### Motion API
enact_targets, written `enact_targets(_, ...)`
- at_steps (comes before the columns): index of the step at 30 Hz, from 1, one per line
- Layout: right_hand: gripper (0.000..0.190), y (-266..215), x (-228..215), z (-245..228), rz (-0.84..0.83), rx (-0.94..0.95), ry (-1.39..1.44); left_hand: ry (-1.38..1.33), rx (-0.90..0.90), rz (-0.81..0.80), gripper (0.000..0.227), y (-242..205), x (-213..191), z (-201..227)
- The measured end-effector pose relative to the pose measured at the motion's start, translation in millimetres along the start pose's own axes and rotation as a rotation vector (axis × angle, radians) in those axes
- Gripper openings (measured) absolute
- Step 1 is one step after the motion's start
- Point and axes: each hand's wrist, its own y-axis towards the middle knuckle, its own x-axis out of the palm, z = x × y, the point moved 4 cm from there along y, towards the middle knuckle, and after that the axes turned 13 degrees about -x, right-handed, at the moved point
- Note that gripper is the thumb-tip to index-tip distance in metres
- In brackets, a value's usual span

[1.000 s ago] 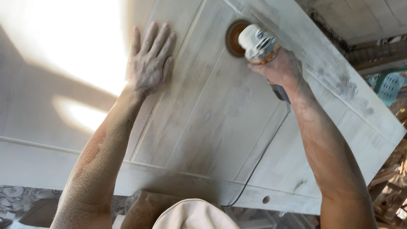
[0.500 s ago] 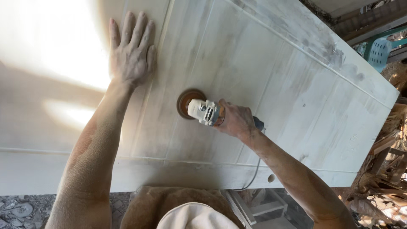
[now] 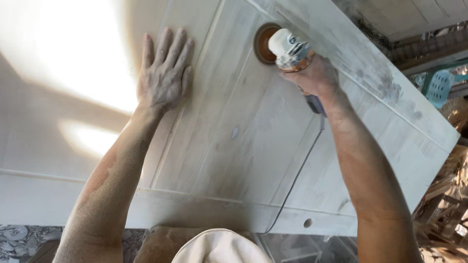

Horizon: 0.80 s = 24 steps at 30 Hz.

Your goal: The person uses an angle grinder with a sanding disc to sand the surface of a large white wooden panel. They move the tool across the panel in a systematic manner, occasionally pausing to wipe away dust with their left hand.

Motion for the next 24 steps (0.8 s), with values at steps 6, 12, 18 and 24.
enact_targets(6,0.056,44,-24,15,0.088,-0.049,0.138,0.019,-0.010,-0.005,0.060,-2,0,1)
enact_targets(12,0.073,32,-9,5,0.078,-0.158,0.017,0.013,-0.011,0.014,0.059,-2,1,2)
enact_targets(18,0.079,-55,36,-37,-0.031,-0.151,-0.066,-0.020,0.024,-0.011,0.059,-2,7,-5)
enact_targets(24,0.061,-134,83,-82,-0.083,-0.166,-0.058,-0.048,0.054,0.019,0.059,1,6,-2)
